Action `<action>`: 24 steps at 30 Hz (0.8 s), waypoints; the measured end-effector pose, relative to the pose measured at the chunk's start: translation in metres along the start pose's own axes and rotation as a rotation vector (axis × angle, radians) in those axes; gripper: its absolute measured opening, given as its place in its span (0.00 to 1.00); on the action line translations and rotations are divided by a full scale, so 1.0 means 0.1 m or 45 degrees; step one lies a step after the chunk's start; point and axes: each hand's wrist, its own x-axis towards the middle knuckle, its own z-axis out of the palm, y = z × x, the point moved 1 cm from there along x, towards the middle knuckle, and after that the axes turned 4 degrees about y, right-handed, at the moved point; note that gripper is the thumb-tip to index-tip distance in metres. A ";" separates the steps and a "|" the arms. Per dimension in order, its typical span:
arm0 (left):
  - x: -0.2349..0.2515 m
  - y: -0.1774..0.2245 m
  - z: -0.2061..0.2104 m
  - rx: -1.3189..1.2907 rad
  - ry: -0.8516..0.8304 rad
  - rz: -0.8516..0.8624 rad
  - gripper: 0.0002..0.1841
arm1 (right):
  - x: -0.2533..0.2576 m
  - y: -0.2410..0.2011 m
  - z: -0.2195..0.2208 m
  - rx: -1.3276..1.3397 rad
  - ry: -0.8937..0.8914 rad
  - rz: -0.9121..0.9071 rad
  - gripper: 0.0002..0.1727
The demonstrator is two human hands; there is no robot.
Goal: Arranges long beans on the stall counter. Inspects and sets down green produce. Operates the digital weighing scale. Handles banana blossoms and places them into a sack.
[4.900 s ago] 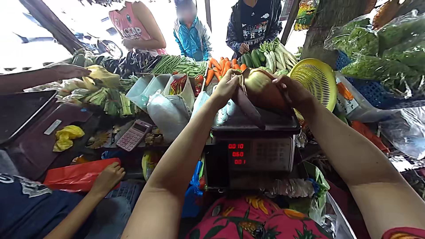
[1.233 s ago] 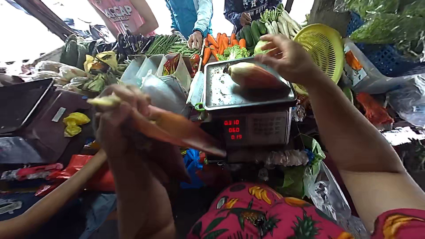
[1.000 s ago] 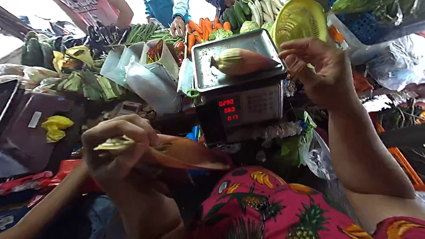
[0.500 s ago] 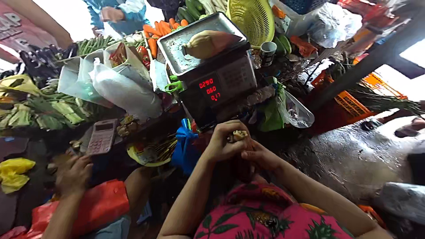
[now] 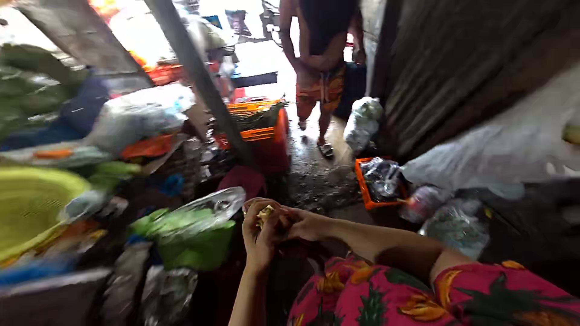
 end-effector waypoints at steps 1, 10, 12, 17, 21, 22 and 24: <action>0.10 -0.03 0.26 0.009 -0.094 0.003 0.12 | -0.13 -0.05 -0.23 -0.020 0.079 -0.041 0.31; 0.35 -0.05 3.57 -0.306 -0.714 -0.250 0.43 | -2.22 -0.48 -2.58 0.097 0.982 -0.186 0.10; 0.34 -0.05 4.20 -0.409 -0.822 -0.270 0.48 | -2.87 -0.63 -3.29 -0.016 1.225 -0.258 0.12; 0.16 -0.36 5.21 -0.400 -1.103 -0.539 0.40 | -4.67 -1.33 -4.83 -0.606 2.173 -0.200 0.24; -0.15 -0.74 5.38 -0.206 -1.227 -0.883 0.34 | -5.57 -1.92 -5.90 -1.148 2.512 -0.150 0.37; -0.25 -0.85 5.36 -0.173 -1.200 -0.952 0.33 | -5.67 -2.04 -6.15 -1.276 2.504 -0.107 0.36; -0.39 -1.01 5.28 -0.111 -1.107 -1.039 0.29 | -5.73 -2.23 -6.59 -1.400 2.448 0.099 0.34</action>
